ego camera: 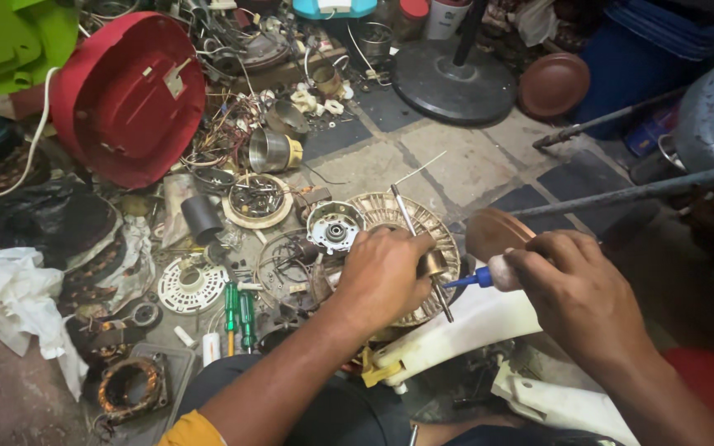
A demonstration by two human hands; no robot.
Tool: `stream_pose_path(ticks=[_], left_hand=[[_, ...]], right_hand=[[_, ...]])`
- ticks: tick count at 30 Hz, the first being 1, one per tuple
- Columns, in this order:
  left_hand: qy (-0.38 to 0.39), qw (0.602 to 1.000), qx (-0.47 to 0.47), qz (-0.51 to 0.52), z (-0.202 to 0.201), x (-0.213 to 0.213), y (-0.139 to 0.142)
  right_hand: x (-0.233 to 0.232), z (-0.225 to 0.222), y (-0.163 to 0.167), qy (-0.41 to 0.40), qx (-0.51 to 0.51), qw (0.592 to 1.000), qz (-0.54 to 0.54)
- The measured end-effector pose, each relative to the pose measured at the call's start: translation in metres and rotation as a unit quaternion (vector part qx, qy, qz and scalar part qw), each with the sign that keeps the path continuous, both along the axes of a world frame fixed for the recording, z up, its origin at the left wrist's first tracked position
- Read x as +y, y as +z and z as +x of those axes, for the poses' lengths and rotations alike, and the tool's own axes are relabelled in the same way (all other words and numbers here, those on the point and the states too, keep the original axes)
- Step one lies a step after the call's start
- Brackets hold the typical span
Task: The person disassembles and reassembles a small electric motor while sitting on the floor. They use a screwdriver to remove and insert screws, handle the rotor and stator, and connect wires to the motor housing.
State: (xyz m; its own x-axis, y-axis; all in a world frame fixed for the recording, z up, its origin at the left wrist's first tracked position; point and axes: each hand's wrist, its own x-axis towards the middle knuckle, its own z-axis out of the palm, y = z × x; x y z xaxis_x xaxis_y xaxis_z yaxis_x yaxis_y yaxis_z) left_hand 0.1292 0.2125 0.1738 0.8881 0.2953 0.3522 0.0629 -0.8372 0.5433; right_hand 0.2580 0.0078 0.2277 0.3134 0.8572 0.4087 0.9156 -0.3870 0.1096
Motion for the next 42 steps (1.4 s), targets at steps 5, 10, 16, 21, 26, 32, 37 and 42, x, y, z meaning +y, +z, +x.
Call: stream_pose_path(ticks=[5,10,16,21,26,32,37,42], left_hand=[[0.002,1.000,-0.003,-0.009,-0.003,-0.001,-0.003],[0.003,1.000,-0.001,-0.016,-0.007,0.003,-0.004],[0.009,1.000,-0.003,-0.015,-0.011,0.009,-0.003],[0.013,1.000,0.014,-0.025,-0.014,0.012,-0.004],[0.016,0.999,0.019,-0.023,-0.018,0.015,-0.003],[0.028,0.998,0.039,-0.041,-0.027,0.023,0.002],[0.113,0.991,-0.005,-0.077,-0.056,0.048,-0.008],[0.300,0.946,-0.100,-0.073,-0.113,0.084,-0.044]], right_hand=[[0.004,-0.001,-0.002,0.017,-0.004,1.000,-0.008],[0.009,-0.004,0.000,0.016,-0.004,1.000,-0.019],[0.013,-0.007,0.002,0.014,-0.002,0.999,-0.032],[0.015,-0.008,0.001,0.006,-0.008,0.999,-0.045],[0.024,-0.011,-0.001,0.006,-0.004,0.999,-0.040],[0.027,-0.012,-0.003,-0.007,0.004,0.998,-0.057],[0.054,-0.012,-0.018,-0.011,0.162,0.982,0.094],[0.111,-0.007,-0.033,0.005,0.121,0.991,0.063]])
